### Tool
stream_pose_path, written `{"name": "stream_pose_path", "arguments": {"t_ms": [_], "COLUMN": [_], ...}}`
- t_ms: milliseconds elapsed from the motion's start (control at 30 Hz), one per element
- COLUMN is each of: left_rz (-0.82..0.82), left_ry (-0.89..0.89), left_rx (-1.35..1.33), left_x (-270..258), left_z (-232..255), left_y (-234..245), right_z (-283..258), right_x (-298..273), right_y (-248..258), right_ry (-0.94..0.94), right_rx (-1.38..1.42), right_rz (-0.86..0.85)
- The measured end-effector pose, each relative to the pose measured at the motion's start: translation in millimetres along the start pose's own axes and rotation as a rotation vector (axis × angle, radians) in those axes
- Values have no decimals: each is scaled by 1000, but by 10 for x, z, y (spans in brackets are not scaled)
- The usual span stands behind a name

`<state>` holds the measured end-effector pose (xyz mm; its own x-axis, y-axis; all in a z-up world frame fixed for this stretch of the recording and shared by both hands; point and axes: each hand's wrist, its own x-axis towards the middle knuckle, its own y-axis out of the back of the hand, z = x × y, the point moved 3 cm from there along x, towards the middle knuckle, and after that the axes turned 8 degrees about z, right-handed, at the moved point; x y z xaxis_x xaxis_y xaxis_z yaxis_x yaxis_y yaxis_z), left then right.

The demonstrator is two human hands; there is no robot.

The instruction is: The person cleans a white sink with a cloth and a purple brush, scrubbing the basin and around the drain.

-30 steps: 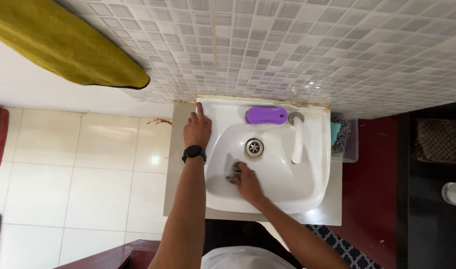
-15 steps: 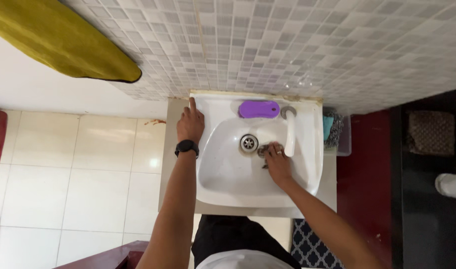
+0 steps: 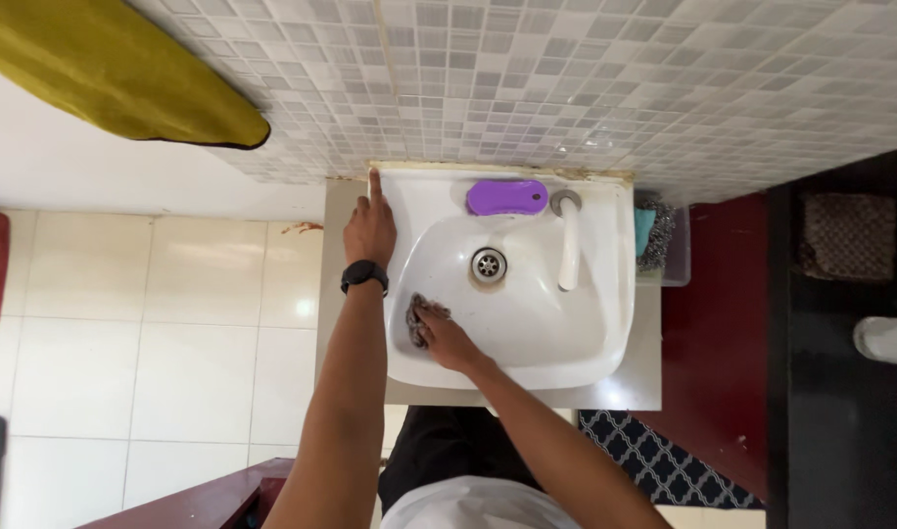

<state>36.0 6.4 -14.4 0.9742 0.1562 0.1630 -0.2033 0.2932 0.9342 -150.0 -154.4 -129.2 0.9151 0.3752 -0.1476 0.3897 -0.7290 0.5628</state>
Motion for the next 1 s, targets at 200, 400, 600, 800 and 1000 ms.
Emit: {"name": "stream_pose_path", "arguments": {"t_ms": [200,400,600,800,1000], "left_rz": [23,29,19,62,28], "left_ry": [-5,-15,-8,-19,-12], "left_rx": [-15,-21,-89,-123,-123], "left_x": [-17,1,-9,-27,-30], "left_z": [-29,-48,-62,-68,-65], "left_y": [-39,-50,-32,10,36], "right_z": [-102,627,462,-363,-414], "right_x": [-417,-592,-106,31,-560], "right_y": [1192,1461,316,-119,931], "right_ry": [-399,-309,-319,-144,-151], "right_rx": [-356,-950,-878,-217,114], "right_rz": [-383,-25,-8,22,-226]}}
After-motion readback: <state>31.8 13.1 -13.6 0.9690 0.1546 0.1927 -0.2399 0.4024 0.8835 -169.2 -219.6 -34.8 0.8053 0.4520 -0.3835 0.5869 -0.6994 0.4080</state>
